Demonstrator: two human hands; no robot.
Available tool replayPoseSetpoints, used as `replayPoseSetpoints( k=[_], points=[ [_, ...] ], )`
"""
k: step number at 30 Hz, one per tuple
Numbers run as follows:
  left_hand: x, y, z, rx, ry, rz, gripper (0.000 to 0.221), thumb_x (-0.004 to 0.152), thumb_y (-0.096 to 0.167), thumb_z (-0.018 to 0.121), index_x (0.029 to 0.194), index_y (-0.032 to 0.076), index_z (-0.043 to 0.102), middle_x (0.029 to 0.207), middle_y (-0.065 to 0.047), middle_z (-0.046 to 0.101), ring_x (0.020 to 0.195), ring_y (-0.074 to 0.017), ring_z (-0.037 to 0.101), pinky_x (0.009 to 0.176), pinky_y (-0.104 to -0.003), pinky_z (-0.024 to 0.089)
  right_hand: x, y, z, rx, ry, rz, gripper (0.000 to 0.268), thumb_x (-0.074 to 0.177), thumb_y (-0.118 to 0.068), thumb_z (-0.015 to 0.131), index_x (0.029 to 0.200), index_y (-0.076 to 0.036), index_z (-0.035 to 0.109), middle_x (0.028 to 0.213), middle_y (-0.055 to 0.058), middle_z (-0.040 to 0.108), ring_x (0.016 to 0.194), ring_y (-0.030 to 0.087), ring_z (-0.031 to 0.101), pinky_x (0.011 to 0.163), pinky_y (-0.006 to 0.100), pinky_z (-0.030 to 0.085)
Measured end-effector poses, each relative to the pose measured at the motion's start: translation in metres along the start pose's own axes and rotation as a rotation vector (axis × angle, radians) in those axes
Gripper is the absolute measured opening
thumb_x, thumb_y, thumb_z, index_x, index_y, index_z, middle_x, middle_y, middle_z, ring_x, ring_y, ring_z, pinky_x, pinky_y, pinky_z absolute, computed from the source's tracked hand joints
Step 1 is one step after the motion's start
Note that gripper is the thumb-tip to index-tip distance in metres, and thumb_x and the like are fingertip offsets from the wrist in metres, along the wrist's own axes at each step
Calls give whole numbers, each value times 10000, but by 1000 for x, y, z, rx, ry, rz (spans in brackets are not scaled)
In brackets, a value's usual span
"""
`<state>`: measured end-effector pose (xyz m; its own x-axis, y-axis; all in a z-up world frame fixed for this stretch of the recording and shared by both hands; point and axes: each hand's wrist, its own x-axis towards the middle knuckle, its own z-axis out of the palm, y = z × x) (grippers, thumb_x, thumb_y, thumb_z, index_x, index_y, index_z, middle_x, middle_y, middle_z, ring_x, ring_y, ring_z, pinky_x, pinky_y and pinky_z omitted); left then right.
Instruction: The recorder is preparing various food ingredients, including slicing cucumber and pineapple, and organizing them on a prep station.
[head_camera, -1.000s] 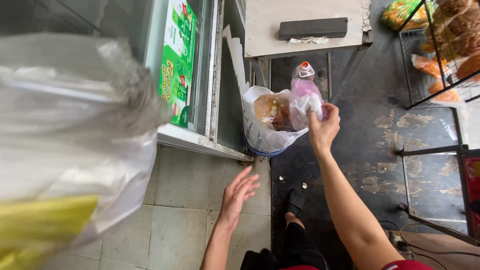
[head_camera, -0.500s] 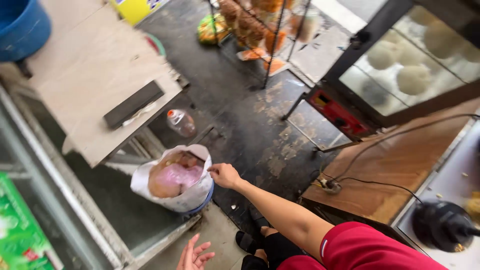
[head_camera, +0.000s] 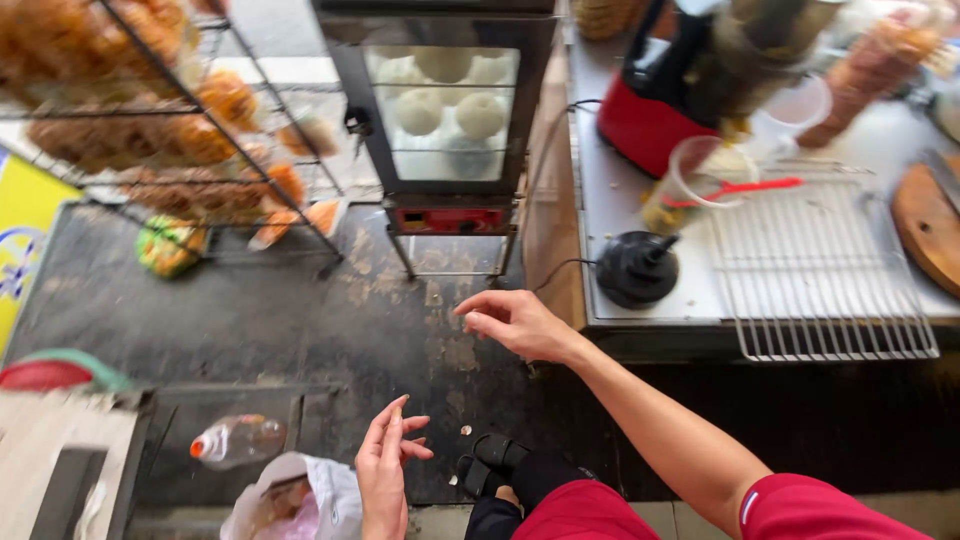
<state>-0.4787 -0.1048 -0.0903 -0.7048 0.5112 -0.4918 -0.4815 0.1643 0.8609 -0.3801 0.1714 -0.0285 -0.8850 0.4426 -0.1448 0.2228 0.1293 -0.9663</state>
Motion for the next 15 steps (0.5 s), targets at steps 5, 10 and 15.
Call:
replayPoseSetpoints(
  k=[5,10,15],
  points=[
    [32,-24,30,99,-187,-105,399,1018,272,536,1351,93,662,1020,-139,773,699,-181,720,730,-309,512,-116,23,-108,58,748,-73,199,1039,-165,613,1023,-15,743,790,23,703,725,76,635,666,242,540],
    [49,-50,62,149,-318,-163,392,1003,269,553,1330,89,673,983,-140,781,723,-216,751,722,-322,555,-244,132,-215,430,1637,216,330,1000,-181,670,1281,-103,516,1082,78,646,890,148,604,717,312,502],
    [23,-28,125,150,-345,-109,380,987,269,582,1297,80,695,954,-129,789,717,-202,755,726,-310,578,-316,255,-274,1139,1292,355,570,1026,-304,589,1518,-115,372,1413,236,486,1309,400,520,1126,600,409]
  ],
)
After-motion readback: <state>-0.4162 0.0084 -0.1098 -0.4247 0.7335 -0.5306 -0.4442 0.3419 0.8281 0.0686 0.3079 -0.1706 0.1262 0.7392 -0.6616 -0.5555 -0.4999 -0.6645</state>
